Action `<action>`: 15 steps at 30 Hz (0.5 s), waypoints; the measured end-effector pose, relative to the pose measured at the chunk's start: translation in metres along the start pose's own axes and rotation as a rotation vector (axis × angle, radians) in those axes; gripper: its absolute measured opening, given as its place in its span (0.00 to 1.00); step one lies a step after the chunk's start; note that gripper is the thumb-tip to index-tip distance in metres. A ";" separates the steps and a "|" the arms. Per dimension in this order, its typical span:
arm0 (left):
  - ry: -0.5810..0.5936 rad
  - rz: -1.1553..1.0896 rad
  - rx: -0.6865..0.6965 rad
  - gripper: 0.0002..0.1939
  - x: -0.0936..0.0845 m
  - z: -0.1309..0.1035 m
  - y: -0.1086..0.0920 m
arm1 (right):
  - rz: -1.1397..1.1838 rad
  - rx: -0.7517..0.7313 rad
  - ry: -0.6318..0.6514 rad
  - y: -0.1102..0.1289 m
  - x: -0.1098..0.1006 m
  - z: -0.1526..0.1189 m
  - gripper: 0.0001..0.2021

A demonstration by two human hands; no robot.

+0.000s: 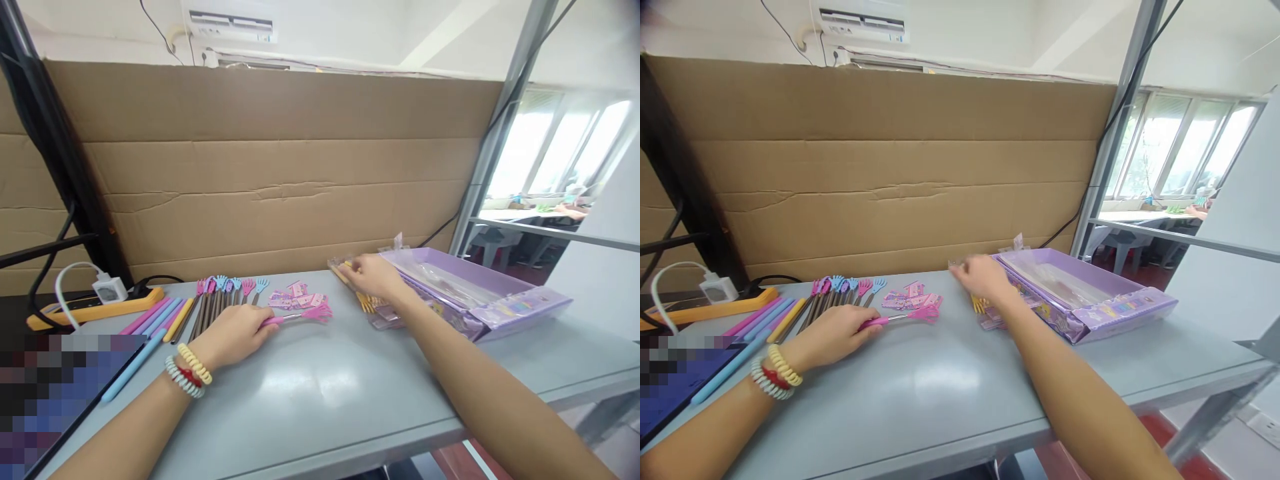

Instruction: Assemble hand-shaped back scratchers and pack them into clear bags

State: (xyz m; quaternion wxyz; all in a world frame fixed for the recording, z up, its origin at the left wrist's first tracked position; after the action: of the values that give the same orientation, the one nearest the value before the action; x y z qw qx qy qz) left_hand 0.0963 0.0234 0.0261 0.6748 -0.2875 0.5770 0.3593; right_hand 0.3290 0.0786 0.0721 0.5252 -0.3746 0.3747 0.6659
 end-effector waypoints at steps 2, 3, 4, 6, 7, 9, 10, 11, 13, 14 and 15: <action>0.017 -0.006 -0.004 0.20 0.002 0.000 0.001 | -0.190 0.232 -0.011 -0.048 -0.008 0.005 0.23; 0.023 -0.012 -0.006 0.20 0.002 0.000 0.001 | -0.240 0.333 0.002 -0.070 -0.010 0.005 0.23; 0.029 -0.018 -0.007 0.20 0.003 0.001 0.001 | -0.266 0.421 0.020 -0.090 -0.011 0.004 0.24; 0.034 -0.028 -0.005 0.21 0.003 0.001 0.001 | -0.244 0.555 0.107 -0.121 -0.004 0.001 0.27; 0.036 -0.033 -0.001 0.21 0.004 0.001 0.001 | -0.204 0.602 0.167 -0.132 0.003 -0.001 0.29; 0.035 -0.037 0.003 0.21 0.004 0.001 0.000 | -0.134 0.654 0.262 -0.143 0.016 -0.004 0.29; 0.033 -0.035 0.001 0.21 0.003 0.001 0.001 | -0.114 0.662 0.280 -0.145 0.019 -0.004 0.28; 0.032 -0.032 -0.001 0.21 0.003 0.001 0.001 | -0.105 0.666 0.272 -0.145 0.020 -0.004 0.27; 0.032 -0.020 -0.003 0.21 0.004 0.000 0.001 | -0.101 0.664 0.211 -0.144 0.015 -0.004 0.26; 0.033 -0.015 0.000 0.21 0.004 0.000 0.001 | -0.098 0.665 0.177 -0.143 0.011 -0.005 0.25; 0.033 -0.011 0.004 0.21 0.004 0.001 0.001 | -0.097 0.663 0.140 -0.142 0.007 -0.005 0.24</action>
State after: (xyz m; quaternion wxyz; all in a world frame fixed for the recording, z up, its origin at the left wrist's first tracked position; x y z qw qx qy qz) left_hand 0.0964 0.0249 0.0220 0.6677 -0.2952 0.5870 0.3497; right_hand 0.4675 0.1009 0.0483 0.6226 -0.2459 0.5876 0.4547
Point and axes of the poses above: each hand's wrist, its own z-axis towards the middle knuckle, its own x-axis out of the palm, y = z × x, the point moved 9 cm from there along z, towards the middle knuckle, and after that the axes turned 1 degree about x, right-handed, at the moved point
